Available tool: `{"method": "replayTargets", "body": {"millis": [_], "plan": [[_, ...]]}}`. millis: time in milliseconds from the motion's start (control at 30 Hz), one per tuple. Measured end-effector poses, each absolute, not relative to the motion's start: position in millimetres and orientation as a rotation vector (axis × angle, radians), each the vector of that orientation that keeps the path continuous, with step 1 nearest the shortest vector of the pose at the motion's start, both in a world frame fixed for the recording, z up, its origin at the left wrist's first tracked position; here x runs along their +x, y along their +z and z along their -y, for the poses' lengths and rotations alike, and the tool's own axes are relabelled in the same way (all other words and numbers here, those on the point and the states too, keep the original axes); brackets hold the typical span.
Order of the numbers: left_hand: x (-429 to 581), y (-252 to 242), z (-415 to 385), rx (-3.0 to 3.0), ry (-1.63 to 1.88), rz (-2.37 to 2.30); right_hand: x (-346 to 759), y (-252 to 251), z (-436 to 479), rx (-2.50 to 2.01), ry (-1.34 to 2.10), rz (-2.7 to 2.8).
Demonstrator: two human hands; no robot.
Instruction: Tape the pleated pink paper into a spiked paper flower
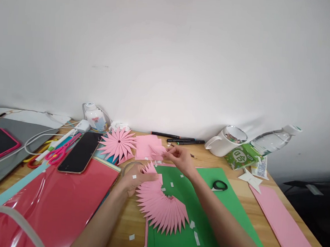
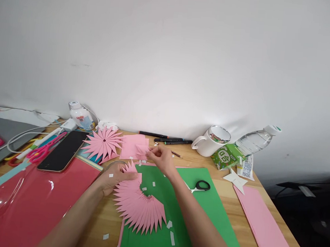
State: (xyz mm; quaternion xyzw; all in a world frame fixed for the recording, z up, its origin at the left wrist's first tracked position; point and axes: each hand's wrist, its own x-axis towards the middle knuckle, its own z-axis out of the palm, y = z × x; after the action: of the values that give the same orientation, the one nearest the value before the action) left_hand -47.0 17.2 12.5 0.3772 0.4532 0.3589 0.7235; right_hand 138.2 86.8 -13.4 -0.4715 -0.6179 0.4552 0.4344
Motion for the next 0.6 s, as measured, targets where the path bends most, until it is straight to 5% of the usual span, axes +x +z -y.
{"method": "replayTargets", "body": {"millis": [600], "plan": [[-43.7, 10.6, -17.3, 0.866, 0.732, -1.068, 147.3, -10.6, -25.8, -1.012, 1.801, 1.052]]}}
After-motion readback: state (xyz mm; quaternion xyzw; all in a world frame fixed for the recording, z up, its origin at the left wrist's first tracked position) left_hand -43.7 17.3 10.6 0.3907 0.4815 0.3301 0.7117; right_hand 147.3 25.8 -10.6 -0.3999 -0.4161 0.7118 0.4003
